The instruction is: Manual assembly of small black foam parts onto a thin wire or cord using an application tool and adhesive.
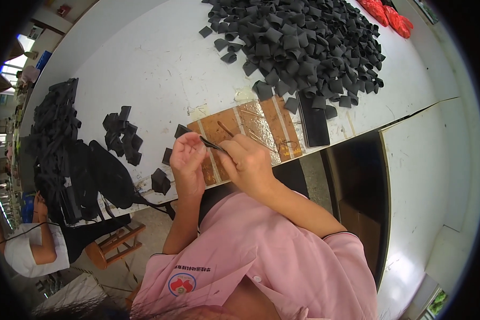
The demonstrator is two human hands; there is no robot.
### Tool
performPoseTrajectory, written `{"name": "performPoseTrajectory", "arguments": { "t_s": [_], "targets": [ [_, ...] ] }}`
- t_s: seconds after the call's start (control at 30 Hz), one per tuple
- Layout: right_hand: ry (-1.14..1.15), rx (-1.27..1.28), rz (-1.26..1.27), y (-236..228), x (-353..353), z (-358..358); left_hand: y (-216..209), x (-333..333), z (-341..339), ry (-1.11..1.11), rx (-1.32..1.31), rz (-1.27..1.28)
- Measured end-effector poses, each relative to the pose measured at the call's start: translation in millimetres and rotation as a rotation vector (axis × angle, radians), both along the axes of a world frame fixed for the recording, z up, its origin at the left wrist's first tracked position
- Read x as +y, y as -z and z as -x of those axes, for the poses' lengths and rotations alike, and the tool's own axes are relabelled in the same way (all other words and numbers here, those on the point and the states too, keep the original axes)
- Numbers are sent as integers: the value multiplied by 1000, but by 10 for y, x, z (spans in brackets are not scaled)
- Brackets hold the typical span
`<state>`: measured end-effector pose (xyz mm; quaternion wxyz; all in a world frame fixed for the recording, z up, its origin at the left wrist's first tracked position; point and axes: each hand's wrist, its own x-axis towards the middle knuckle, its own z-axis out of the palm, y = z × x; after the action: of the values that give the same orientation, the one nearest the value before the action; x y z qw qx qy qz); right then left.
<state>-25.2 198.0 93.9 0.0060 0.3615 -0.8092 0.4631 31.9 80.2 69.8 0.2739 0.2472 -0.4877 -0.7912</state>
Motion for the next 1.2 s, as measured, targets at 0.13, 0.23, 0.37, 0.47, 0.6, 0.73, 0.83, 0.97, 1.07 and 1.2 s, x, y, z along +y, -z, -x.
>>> {"name": "performPoseTrajectory", "arguments": {
  "t_s": [0.13,0.23,0.37,0.47,0.6,0.73,0.83,0.97,1.07,1.2],
  "targets": [
    [20,252,-6,-20,42,0,-63,32,-104,158,-50,-182],
    [-3,394,-69,24,79,-9,-65,23,-99,181,-90,-162],
    [-38,304,-141,2,96,-35,-40,1,-109,220,-123,-169],
    [-42,62,-25,-42,103,0,-34,14,-113,242,-146,-72],
    [-96,-286,176,-88,107,39,-121,86,-123,329,-63,227],
    [-39,-80,159,-87,46,22,-74,245,-110,79,-120,596],
    [69,119,42,-46,15,22,-206,271,-28,-18,-147,374],
    [127,-486,236,-5,68,93,-261,117,-6,296,89,-481],
    [4,-1170,457,43,151,139,-252,100,-24,461,70,-551],
    [-248,-1811,742,83,176,164,-14,231,11,67,-93,507]
  ]
}}
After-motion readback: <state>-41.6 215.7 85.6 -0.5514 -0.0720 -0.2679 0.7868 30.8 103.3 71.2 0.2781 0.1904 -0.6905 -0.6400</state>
